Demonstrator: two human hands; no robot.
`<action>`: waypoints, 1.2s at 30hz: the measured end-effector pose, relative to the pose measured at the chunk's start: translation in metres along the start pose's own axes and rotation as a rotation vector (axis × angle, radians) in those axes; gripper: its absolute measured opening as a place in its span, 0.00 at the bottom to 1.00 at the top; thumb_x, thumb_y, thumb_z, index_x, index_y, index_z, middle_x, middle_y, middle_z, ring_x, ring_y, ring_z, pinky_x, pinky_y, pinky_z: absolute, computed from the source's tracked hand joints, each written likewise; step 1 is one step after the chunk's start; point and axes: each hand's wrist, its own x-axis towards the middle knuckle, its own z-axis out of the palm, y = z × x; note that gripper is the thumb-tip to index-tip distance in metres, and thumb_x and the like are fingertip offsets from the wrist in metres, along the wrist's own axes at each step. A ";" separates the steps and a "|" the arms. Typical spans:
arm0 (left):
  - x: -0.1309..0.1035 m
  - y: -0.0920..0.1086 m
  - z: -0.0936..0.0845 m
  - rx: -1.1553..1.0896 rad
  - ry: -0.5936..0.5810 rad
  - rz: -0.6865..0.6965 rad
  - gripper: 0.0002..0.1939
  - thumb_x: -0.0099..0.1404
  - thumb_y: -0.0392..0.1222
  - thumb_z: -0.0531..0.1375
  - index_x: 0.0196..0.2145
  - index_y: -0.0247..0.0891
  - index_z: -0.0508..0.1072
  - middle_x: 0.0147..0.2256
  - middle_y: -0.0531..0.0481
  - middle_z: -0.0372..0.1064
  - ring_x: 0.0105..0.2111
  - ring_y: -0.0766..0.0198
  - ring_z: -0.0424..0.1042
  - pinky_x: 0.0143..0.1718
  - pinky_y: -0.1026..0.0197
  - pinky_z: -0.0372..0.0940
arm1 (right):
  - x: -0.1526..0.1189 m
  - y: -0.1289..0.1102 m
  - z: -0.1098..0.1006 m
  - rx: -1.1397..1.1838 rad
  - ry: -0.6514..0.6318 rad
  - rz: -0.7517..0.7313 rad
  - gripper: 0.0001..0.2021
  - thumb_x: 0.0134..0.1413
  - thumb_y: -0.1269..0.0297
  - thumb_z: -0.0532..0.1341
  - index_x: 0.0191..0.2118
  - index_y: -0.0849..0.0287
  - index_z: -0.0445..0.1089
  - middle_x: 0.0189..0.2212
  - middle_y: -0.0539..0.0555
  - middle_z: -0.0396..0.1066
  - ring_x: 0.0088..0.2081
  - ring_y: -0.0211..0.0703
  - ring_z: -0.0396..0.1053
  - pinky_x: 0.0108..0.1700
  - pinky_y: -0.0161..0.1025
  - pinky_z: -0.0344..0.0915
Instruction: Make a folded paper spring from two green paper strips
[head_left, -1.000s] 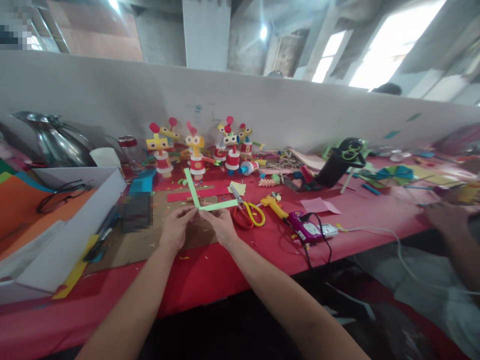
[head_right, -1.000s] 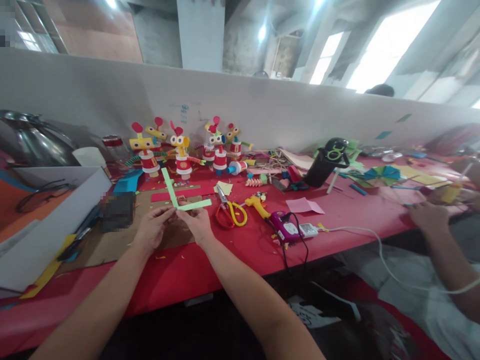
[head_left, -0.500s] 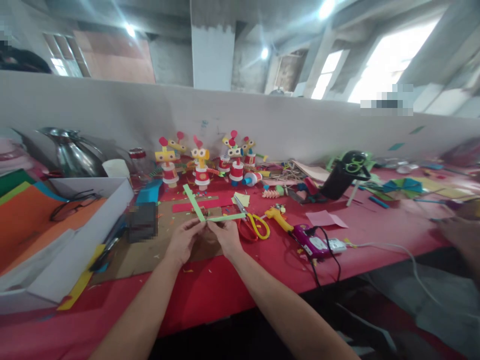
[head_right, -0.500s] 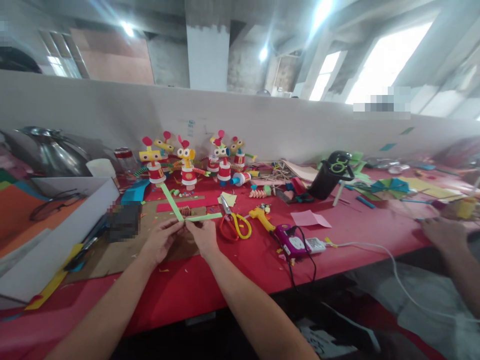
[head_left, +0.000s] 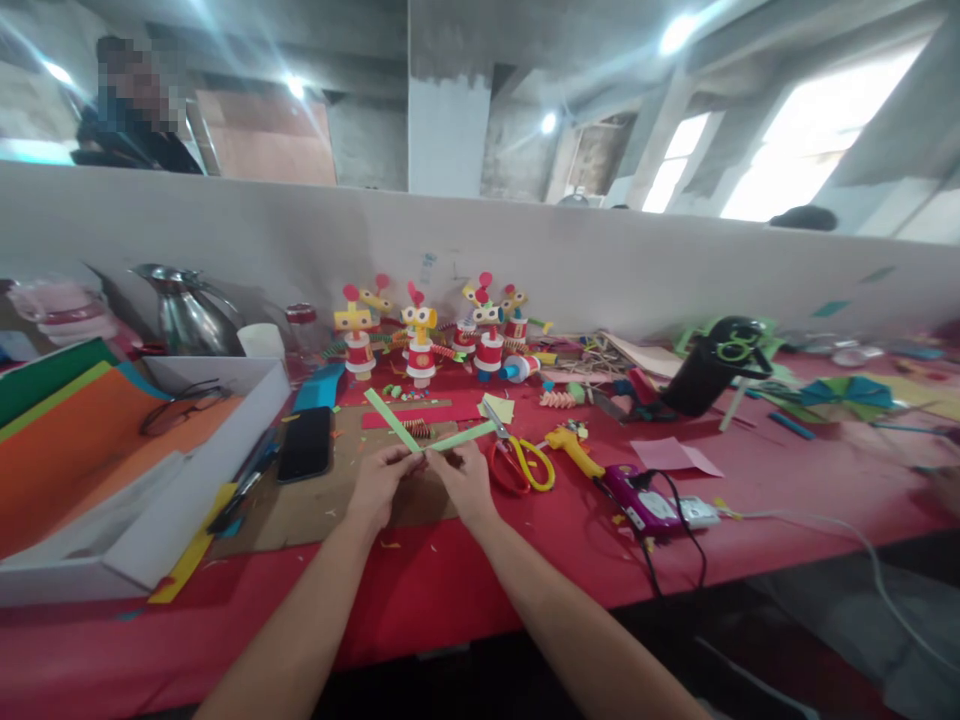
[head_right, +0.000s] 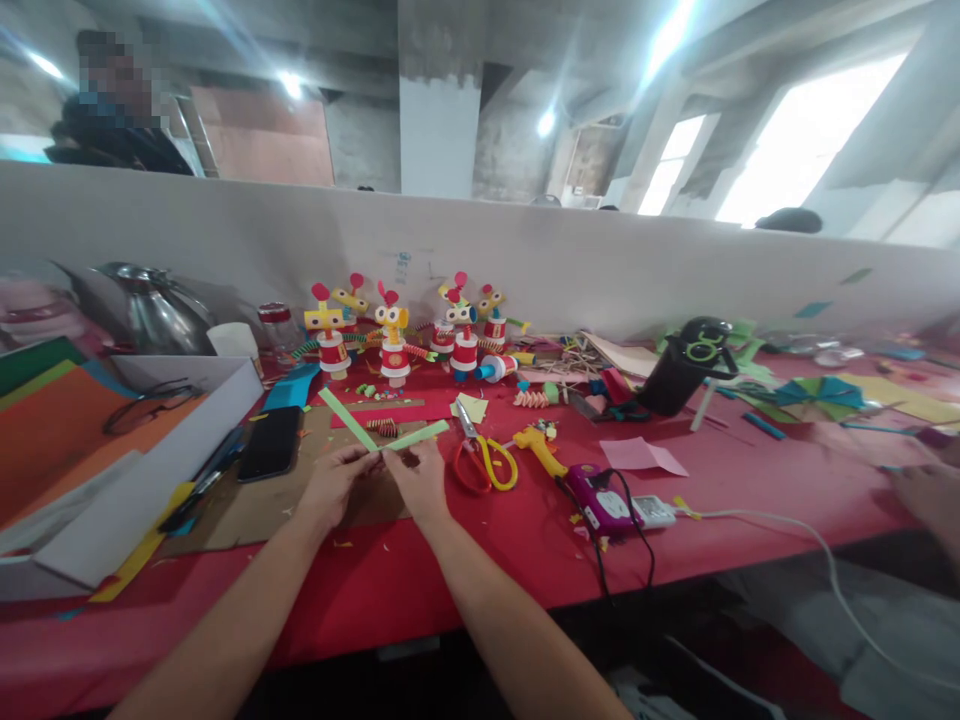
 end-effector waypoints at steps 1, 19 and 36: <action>0.001 -0.001 0.000 -0.001 0.006 0.016 0.14 0.39 0.45 0.71 0.23 0.34 0.76 0.20 0.51 0.70 0.22 0.68 0.65 0.27 0.65 0.60 | 0.000 0.000 -0.001 0.005 0.007 0.011 0.08 0.45 0.60 0.63 0.25 0.58 0.73 0.26 0.51 0.71 0.31 0.42 0.67 0.35 0.36 0.63; 0.003 -0.005 -0.002 -0.075 -0.008 -0.015 0.13 0.41 0.44 0.71 0.24 0.35 0.74 0.22 0.53 0.68 0.22 0.71 0.63 0.25 0.68 0.56 | 0.003 0.009 -0.003 0.060 0.096 -0.039 0.05 0.49 0.62 0.59 0.30 0.58 0.69 0.29 0.51 0.66 0.35 0.40 0.64 0.40 0.36 0.62; 0.000 0.004 0.006 -0.291 0.014 -0.105 0.10 0.42 0.34 0.69 0.25 0.34 0.75 0.25 0.50 0.74 0.27 0.66 0.72 0.30 0.65 0.65 | 0.001 0.013 0.002 0.124 -0.139 0.090 0.10 0.47 0.61 0.63 0.37 0.55 0.76 0.34 0.51 0.77 0.35 0.45 0.72 0.41 0.41 0.67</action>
